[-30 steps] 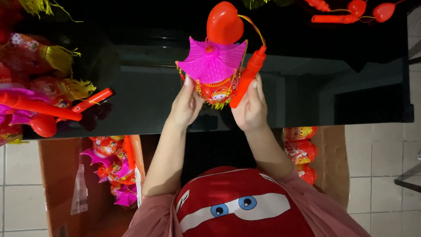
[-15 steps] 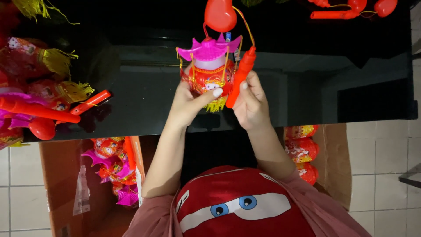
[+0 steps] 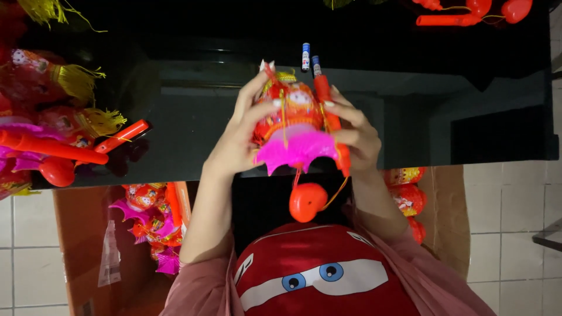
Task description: Assembling small decorative lanterns by inserting batteries into the handles and attaching the lantern bodies.
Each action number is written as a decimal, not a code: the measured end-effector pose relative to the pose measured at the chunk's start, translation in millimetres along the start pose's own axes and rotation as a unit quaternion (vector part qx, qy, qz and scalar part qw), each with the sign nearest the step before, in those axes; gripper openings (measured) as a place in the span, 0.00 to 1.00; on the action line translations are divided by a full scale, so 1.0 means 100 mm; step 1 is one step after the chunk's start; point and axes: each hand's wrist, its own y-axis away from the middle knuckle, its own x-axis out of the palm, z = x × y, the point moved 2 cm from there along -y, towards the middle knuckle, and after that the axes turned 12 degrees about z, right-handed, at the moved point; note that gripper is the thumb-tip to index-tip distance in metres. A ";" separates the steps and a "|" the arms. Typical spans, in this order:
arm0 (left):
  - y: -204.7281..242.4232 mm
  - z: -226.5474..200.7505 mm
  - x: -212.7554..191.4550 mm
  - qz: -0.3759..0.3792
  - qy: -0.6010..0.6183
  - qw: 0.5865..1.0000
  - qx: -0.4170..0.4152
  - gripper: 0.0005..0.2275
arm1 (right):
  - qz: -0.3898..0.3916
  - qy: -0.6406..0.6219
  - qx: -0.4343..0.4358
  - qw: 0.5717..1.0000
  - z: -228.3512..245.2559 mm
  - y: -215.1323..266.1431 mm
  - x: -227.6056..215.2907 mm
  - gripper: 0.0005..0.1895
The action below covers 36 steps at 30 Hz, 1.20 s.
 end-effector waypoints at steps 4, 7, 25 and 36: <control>0.09 -0.04 0.09 -0.012 0.004 0.999 0.033 0.30 | -0.001 0.028 0.011 1.000 0.13 0.06 -0.01 0.06; 0.16 -0.03 0.13 -0.017 -0.015 0.999 0.035 0.30 | 0.004 0.037 0.013 0.999 0.15 0.08 -0.03 0.09; 0.61 0.19 0.55 -0.254 0.401 0.838 -0.269 0.27 | -0.199 -0.226 0.426 0.853 -0.68 0.78 0.51 0.17; 1.62 -0.47 0.27 -0.437 0.284 0.806 -0.280 0.31 | -0.023 -0.409 0.399 0.820 -0.08 -0.09 1.70 0.15</control>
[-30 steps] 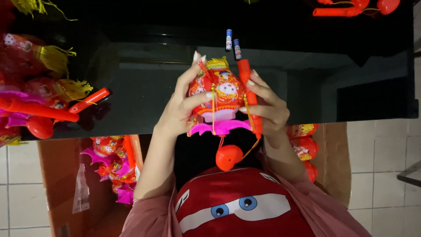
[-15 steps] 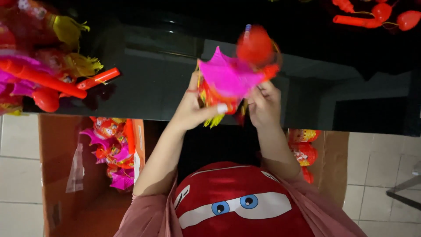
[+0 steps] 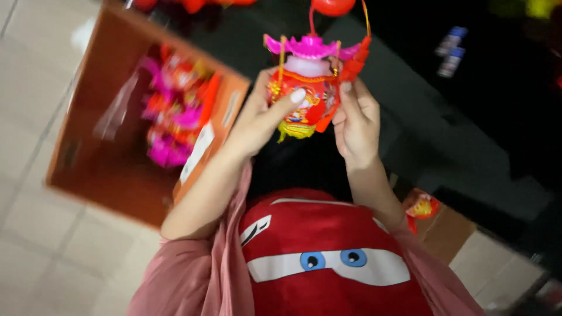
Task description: Assembling small decorative lanterns by inserting batteries into the handles and attaching the lantern bodies.
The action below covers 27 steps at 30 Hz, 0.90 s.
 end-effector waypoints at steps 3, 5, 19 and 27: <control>0.53 -0.30 -0.18 -0.092 -0.003 0.996 0.019 0.38 | 0.050 -0.003 0.054 0.997 -0.24 0.04 0.53 0.15; 0.89 -0.52 -0.42 -0.138 -0.029 0.990 0.021 0.35 | 0.108 0.036 0.110 0.987 -0.50 0.13 0.79 0.16; 1.29 0.31 -2.57 -0.337 -0.070 0.921 -0.184 0.41 | 0.398 0.695 0.237 0.550 -2.64 -0.44 1.24 0.38; 1.03 -0.29 -1.93 -0.287 -0.438 0.753 -0.398 0.41 | 0.407 0.683 0.179 0.579 -1.87 -0.50 1.46 0.37</control>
